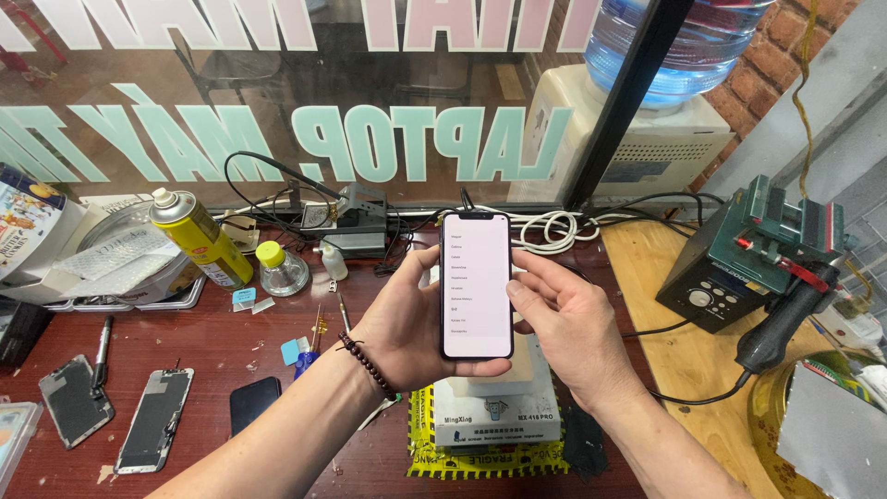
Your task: The person unwraps a new phone screen from bubble wrap, tests the phone by powering it on and navigating its menu, peels the protective film from the new screen, presses the screen onto the phone body, and uses a screwdriver to drive screws into the phone's bottom edge.
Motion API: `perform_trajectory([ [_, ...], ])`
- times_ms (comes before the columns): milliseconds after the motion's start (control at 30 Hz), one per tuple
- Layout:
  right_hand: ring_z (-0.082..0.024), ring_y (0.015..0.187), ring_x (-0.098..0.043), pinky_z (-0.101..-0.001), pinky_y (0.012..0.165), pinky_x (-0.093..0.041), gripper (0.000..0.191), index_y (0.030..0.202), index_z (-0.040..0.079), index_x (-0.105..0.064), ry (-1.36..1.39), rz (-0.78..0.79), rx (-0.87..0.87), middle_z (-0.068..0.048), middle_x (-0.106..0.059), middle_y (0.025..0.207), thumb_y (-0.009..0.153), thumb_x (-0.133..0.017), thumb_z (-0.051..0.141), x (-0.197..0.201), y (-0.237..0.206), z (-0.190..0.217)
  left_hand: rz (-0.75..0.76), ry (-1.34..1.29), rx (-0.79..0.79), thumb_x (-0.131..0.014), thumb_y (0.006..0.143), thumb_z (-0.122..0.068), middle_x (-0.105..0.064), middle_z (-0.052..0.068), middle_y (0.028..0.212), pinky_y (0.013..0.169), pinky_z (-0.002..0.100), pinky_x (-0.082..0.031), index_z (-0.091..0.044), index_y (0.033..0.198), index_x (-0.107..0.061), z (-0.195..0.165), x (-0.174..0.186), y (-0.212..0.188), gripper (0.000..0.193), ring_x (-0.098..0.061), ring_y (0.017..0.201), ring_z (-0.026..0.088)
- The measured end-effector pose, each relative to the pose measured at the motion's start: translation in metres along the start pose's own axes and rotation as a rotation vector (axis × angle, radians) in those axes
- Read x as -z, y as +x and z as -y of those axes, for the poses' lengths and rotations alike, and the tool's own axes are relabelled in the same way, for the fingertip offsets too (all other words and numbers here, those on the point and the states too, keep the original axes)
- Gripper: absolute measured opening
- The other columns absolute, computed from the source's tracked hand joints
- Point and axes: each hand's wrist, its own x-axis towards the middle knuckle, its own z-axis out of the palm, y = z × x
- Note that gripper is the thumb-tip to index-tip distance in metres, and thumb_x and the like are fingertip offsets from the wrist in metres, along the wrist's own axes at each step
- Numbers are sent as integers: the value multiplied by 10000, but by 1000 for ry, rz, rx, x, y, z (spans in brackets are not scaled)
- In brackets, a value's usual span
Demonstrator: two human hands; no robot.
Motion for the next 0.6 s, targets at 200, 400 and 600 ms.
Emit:
perform_trajectory([
  [200, -90, 887, -712, -278, 744, -583, 461, 1374, 108, -650, 3, 10, 11, -41, -798, 1039, 916, -655, 168, -2, 2, -4, 13, -7, -7, -429, 948, -644, -665, 93, 1242, 814, 599, -566, -156, 1320, -610, 1, 4, 0, 640, -647, 1138, 300],
  [400, -89, 903, -715, -275, 756, -582, 462, 1372, 109, -654, 6, 14, 27, -40, -798, 1051, 914, -658, 164, -4, 2, -4, 33, 4, -4, -425, 948, -636, -663, 96, 1272, 820, 600, -565, -154, 1329, -610, -1, 6, 0, 641, -649, 1155, 311],
  [600, -93, 918, -719, -275, 767, -583, 458, 1368, 117, -654, 7, 11, 14, -42, -798, 1056, 913, -657, 162, -4, 4, -2, 40, 5, -1, -421, 951, -637, -659, 106, 1291, 829, 603, -565, -148, 1339, -605, -3, 6, 3, 651, -648, 1169, 326],
])
